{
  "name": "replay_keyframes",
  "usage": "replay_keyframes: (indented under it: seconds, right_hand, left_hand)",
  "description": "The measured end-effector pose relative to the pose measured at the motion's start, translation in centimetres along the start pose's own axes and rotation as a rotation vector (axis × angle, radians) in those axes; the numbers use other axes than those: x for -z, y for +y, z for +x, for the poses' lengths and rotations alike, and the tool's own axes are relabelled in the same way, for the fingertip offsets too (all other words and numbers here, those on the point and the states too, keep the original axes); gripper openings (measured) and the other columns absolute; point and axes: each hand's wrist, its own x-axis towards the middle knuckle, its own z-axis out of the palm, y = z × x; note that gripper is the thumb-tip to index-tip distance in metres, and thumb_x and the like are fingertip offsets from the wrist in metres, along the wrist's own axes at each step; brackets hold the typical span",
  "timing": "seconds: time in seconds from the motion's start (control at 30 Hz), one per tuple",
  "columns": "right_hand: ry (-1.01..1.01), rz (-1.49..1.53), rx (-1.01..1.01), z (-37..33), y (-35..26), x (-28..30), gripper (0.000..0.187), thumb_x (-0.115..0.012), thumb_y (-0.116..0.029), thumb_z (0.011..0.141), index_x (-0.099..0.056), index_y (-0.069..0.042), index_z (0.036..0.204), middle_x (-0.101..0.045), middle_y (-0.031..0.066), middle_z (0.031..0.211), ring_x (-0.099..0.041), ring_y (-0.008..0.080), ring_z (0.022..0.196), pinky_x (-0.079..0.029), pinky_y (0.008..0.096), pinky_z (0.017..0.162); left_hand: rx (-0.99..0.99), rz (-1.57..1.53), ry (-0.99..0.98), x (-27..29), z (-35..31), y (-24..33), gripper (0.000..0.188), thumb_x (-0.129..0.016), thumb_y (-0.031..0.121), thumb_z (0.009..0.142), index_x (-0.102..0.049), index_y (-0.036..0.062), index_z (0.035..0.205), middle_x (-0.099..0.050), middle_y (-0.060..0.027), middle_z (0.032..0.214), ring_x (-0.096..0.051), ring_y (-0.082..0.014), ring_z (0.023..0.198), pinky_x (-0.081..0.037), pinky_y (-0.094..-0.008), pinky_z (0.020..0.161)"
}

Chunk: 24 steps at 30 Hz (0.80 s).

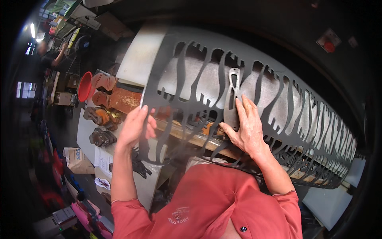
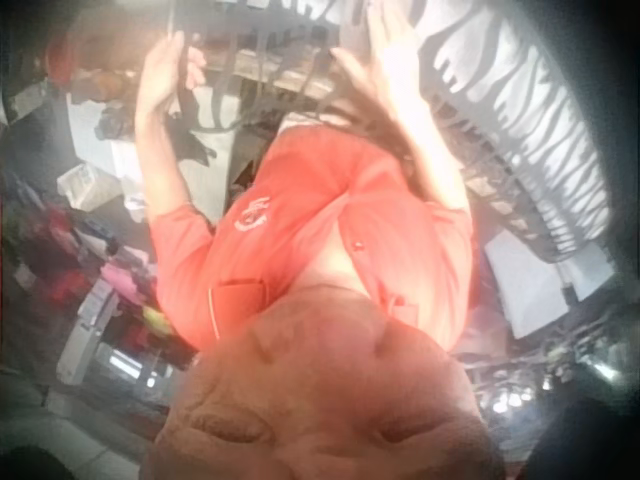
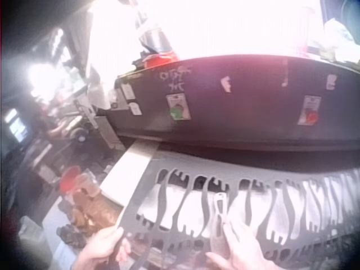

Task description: The person repeatedly picks up a long strip of black rubber parts from a workbench, separates individual pieces by hand, and places them into a pile. The process is continuous and repetitive throughout the clip.

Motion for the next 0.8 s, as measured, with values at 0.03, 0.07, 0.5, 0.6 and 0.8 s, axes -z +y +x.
replay_keyframes:
  seconds: [0.03,0.07,0.5,0.6,0.8]
  right_hand:
    - [0.040,-0.031,0.010,0.0,-0.1,-0.6,0.084,-0.090,-0.028,0.082,-0.053,0.011,0.147,-0.050,0.0373,0.151,-0.053,0.0533,0.135,-0.047,0.0555,0.115]
    - [0.068,-0.047,0.000,0.1,-0.2,-1.1,0.084,-0.090,-0.026,0.080,-0.053,0.010,0.147,-0.052,0.0364,0.149,-0.055,0.0527,0.133,-0.048,0.0551,0.114]
    - [0.189,0.905,-0.717,-3.1,-2.9,5.7,0.076,-0.073,-0.003,0.079,-0.055,0.010,0.151,-0.066,0.0180,0.138,-0.066,0.0231,0.121,-0.054,0.0332,0.100]
    - [0.299,0.953,-0.674,-3.3,-4.5,6.8,0.075,-0.075,-0.005,0.081,-0.055,0.008,0.153,-0.067,0.0169,0.137,-0.069,0.0202,0.115,-0.056,0.0257,0.083]
    - [0.207,0.975,-0.635,4.6,-7.5,1.8,0.073,-0.085,-0.009,0.086,-0.057,0.007,0.151,-0.067,0.0151,0.138,-0.066,0.0219,0.121,-0.054,0.0337,0.102]
  left_hand:
    - [0.021,0.040,-0.032,0.2,0.4,-0.5,0.046,-0.043,0.039,0.118,-0.058,-0.0034,0.125,-0.070,-0.0103,0.081,-0.068,-0.0182,0.056,-0.049,-0.0292,0.048]
    - [0.061,0.070,-0.009,0.0,1.1,-1.2,0.045,-0.044,0.039,0.118,-0.059,-0.0034,0.123,-0.070,-0.0110,0.082,-0.068,-0.0186,0.056,-0.051,-0.0297,0.049]
    - [-0.513,0.287,0.296,-0.7,13.6,1.5,0.050,-0.078,0.020,0.097,-0.068,-0.0073,0.137,-0.079,-0.0253,0.113,-0.076,-0.0251,0.102,-0.059,-0.0353,0.093]
    - [-0.610,0.486,0.337,-1.5,15.1,1.1,0.042,-0.080,0.016,0.093,-0.074,-0.0044,0.129,-0.077,-0.0201,0.112,-0.074,-0.0246,0.091,-0.061,-0.0350,0.086]
    - [-0.749,0.488,0.368,-1.5,15.3,-0.1,0.033,-0.082,0.008,0.089,-0.076,-0.0031,0.120,-0.072,-0.0177,0.102,-0.070,-0.0271,0.087,-0.058,-0.0387,0.075]
